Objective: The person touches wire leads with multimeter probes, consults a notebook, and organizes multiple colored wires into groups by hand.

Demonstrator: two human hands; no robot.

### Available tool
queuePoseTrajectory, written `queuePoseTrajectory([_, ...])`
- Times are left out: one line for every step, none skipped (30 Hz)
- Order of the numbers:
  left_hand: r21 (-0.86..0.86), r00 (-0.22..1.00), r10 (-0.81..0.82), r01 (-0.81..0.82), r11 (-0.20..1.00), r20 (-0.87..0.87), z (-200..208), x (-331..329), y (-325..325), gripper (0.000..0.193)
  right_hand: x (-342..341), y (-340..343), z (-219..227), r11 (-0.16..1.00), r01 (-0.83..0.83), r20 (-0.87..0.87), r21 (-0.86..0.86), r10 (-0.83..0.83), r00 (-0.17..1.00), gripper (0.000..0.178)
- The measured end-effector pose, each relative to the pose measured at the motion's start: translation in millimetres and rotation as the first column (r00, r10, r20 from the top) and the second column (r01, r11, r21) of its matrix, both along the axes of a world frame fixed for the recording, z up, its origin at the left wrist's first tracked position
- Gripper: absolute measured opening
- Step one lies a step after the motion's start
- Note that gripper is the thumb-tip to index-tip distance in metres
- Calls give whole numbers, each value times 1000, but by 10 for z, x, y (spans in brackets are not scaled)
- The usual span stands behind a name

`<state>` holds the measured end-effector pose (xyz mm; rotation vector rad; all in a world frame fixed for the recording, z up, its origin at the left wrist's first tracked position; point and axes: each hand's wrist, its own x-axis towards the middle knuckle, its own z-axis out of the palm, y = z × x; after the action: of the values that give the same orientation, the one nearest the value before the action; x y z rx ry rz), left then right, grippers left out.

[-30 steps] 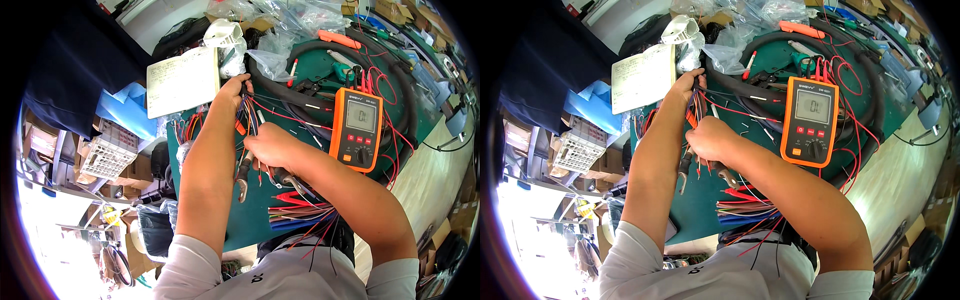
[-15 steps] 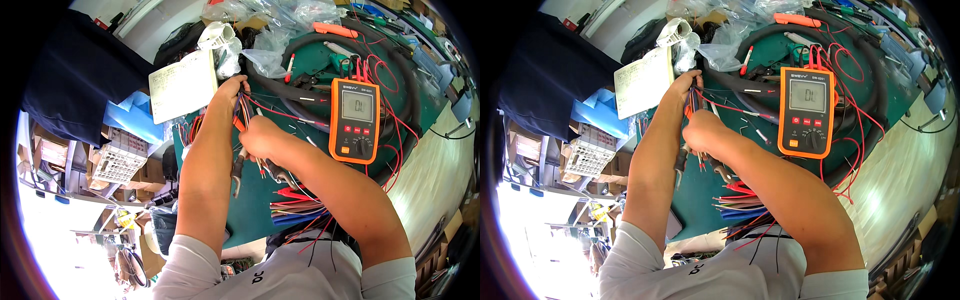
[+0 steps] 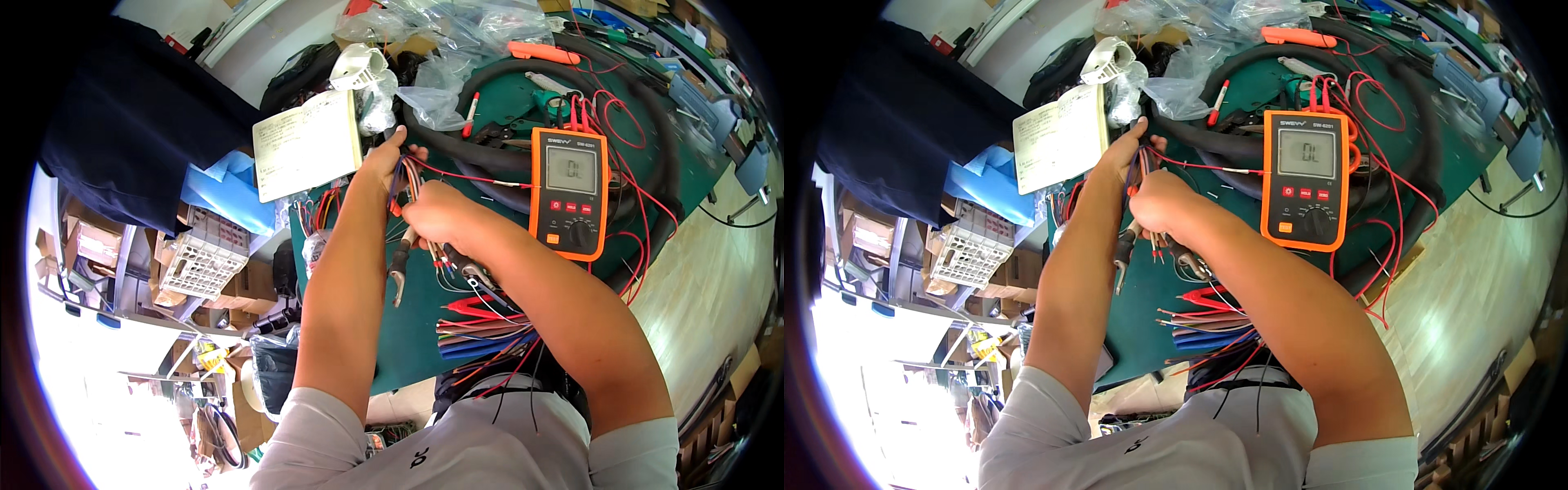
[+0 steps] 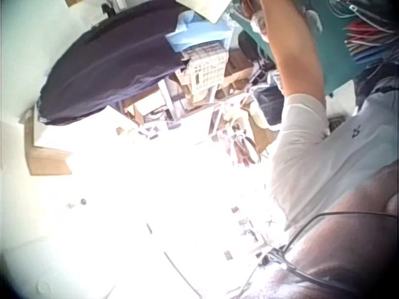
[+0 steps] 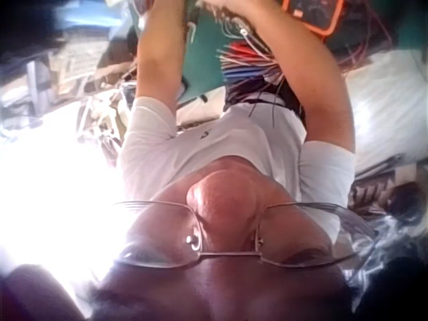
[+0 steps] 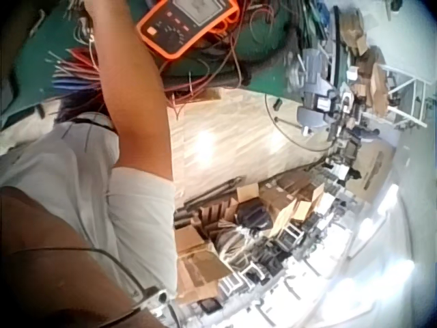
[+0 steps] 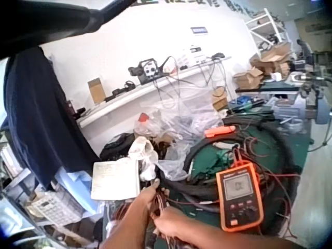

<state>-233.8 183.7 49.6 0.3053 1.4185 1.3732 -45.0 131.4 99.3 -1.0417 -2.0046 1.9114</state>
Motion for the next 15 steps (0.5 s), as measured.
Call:
queuePoseTrajectory([4,1000,2,-2,1000,-2,3,109,-89,41,1,-3,-32,999,24,-4,-34,-24,1000,18])
queuePoseTrajectory([50,998,-45,44,998,33,1,142,-184,40,5,-40,-44,997,44,-8,-67,-45,999,18])
queuePoseTrajectory([97,993,-95,89,991,66,5,158,-243,39,5,-61,-55,993,65,-12,-100,-66,998,18])
queuePoseTrajectory([68,990,-118,112,991,79,17,163,-255,38,-32,-63,-76,995,36,-29,-94,-38,999,18])
queuePoseTrajectory([40,986,-141,138,990,91,30,172,-252,37,-34,-71,-99,995,34,-27,-90,-36,999,18])
queuePoseTrajectory([25,989,-121,119,993,80,38,195,-239,37,-26,-83,-118,996,34,-25,-86,-36,999,18])
queuePoseTrajectory([21,991,-104,102,995,80,20,182,-230,37,-18,-98,-103,996,32,-22,-84,-34,999,18])
queuePoseTrajectory([18,993,-89,87,996,80,0,164,-218,37,-10,-91,-95,997,-12,-2,-73,12,1000,18])
queuePoseTrajectory([15,994,-74,73,997,81,-16,143,-212,37,0,-77,-88,996,-56,18,-63,57,998,19])
queuePoseTrajectory([35,993,-76,73,997,94,-35,131,-208,35,11,-58,-92,994,-95,44,-53,97,994,19])
queuePoseTrajectory([51,994,-43,38,998,100,-55,130,-187,34,2,-67,-98,996,-65,25,-58,66,997,19])
queuePoseTrajectory([68,994,-10,3,998,107,-76,130,-164,33,-16,-96,-104,997,-34,6,-63,35,999,19])
queuePoseTrajectory([82,993,27,-36,996,113,-87,120,-164,32,-34,-126,-110,997,-9,-14,-70,8,1000,19])
queuePoseTrajectory([90,991,-8,-4,996,135,-82,91,-160,30,-47,-140,-123,997,5,-25,-77,-7,1000,20])
queuePoseTrajectory([102,991,13,-27,994,132,-98,90,-158,31,-46,-161,-122,997,5,-19,-72,-6,1000,21])
